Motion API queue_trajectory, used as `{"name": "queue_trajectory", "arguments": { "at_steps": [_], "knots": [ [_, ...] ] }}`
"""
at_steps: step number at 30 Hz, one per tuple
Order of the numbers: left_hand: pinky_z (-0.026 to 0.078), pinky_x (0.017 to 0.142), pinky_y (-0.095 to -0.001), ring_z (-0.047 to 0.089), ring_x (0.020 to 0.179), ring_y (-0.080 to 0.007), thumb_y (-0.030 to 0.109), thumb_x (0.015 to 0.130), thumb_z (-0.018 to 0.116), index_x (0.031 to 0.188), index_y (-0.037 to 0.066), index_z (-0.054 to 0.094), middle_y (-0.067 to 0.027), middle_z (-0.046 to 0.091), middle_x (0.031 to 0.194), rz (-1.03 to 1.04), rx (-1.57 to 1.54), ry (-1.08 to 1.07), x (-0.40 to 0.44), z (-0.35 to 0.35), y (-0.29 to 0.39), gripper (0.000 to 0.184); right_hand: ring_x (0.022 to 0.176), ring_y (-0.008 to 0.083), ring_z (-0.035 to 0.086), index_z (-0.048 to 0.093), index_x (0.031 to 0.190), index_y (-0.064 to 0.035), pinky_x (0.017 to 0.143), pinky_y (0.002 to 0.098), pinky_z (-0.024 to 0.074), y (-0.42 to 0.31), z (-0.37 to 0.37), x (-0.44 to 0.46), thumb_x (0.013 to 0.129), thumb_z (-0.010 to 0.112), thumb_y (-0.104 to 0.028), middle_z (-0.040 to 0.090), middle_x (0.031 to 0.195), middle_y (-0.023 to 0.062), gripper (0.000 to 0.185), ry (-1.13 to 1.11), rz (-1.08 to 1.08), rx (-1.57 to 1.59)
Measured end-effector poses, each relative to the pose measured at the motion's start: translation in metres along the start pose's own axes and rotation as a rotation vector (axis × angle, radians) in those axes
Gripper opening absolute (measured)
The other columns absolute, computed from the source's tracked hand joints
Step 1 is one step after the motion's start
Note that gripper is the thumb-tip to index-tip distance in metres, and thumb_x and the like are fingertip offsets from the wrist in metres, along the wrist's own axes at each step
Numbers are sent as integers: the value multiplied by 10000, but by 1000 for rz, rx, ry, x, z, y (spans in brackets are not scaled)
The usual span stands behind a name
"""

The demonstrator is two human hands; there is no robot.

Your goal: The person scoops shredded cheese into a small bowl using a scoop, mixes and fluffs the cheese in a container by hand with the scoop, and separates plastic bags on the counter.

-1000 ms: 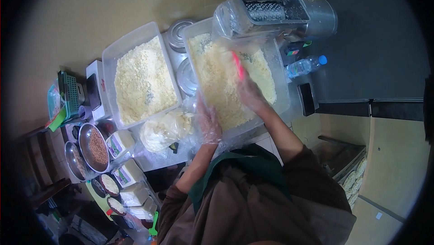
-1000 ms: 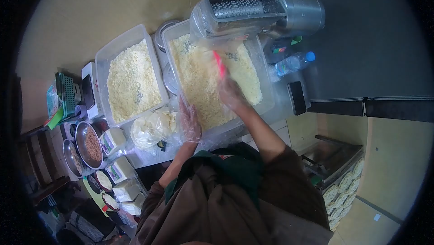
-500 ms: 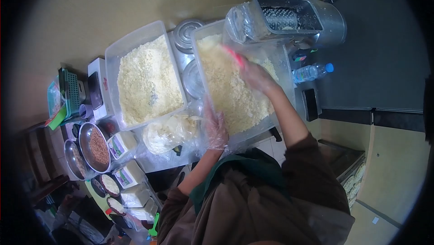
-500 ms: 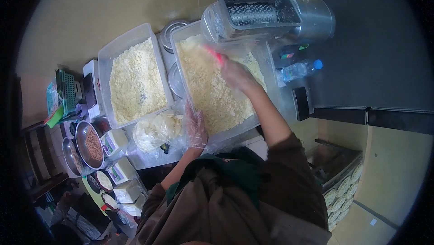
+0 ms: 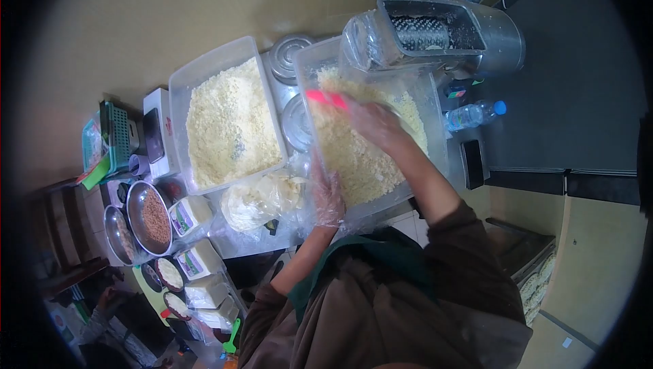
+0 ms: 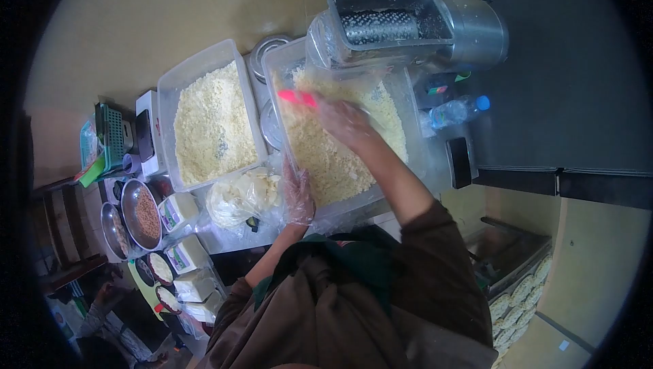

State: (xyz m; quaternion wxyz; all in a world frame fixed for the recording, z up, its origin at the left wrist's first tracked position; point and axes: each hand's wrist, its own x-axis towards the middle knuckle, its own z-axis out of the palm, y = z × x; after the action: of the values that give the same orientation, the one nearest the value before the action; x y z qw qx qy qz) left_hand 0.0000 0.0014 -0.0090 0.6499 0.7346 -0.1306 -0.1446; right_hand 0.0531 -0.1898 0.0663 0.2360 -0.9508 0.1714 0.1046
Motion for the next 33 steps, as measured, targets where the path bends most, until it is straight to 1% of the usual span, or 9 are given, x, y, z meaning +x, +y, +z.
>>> {"name": "queue_trajectory", "arguments": {
  "at_steps": [4,6,9,14,19,25,27,28,33],
  "knots": [
    [140,1148,-380,209,1410,-304,175,958,449,1469,8,220,-187,237,1519,15,-66,15,1,2,-3,584,932,419,617,447,1342,-195,795,507,480,40,-34,-39,947,388,-376,633,1017,260,439,-52,-6,-38],
    [142,1147,-378,213,1409,-303,168,954,451,1467,4,222,-188,239,1518,3,-5,16,1,0,2,586,1057,399,591,487,1294,-185,893,491,461,59,-46,-31,958,362,-358,621,1115,227,399,8,391,-19],
    [153,1144,-375,233,1402,-304,161,944,458,1463,-3,229,-193,252,1513,19,43,21,2,0,0,591,1009,411,609,509,1268,-164,873,493,471,124,46,30,945,398,-378,644,1045,227,403,64,293,83],
    [187,1132,-375,286,1380,-312,174,934,465,1455,-11,248,-203,303,1490,46,119,56,2,0,7,594,946,408,630,516,1268,-153,827,494,493,26,-6,-46,948,395,-365,655,1003,220,402,24,174,33],
    [211,1124,-372,312,1369,-315,195,931,469,1444,-14,276,-213,338,1469,35,159,89,2,0,4,587,980,380,620,444,1353,-249,858,471,483,54,-13,-70,942,388,-397,651,1032,206,440,-173,113,-84],
    [223,1120,-370,333,1356,-316,173,938,465,1440,-21,281,-222,352,1456,35,169,117,3,2,2,570,959,403,610,595,1185,-176,851,484,470,88,-9,-55,955,370,-439,642,1005,226,415,130,-25,245],
    [228,1117,-367,336,1354,-312,175,940,467,1437,-29,283,-224,359,1451,49,166,117,2,4,13,568,950,411,609,621,1104,-109,842,488,467,68,4,-58,957,389,-431,637,993,240,423,-275,-7,56],
    [232,1115,-364,340,1352,-308,177,943,469,1434,-36,284,-226,366,1446,68,163,121,2,4,18,566,943,418,607,623,1036,-49,843,490,464,62,7,-65,955,402,-426,634,976,254,444,-226,-13,85],
    [189,1124,-308,270,1382,-209,138,967,460,1462,-23,231,-143,308,1496,53,62,88,4,1,-1,569,1009,388,600,551,1227,-114,887,465,461,94,0,-54,955,399,-405,628,1063,234,427,-51,57,186]
  ]
}}
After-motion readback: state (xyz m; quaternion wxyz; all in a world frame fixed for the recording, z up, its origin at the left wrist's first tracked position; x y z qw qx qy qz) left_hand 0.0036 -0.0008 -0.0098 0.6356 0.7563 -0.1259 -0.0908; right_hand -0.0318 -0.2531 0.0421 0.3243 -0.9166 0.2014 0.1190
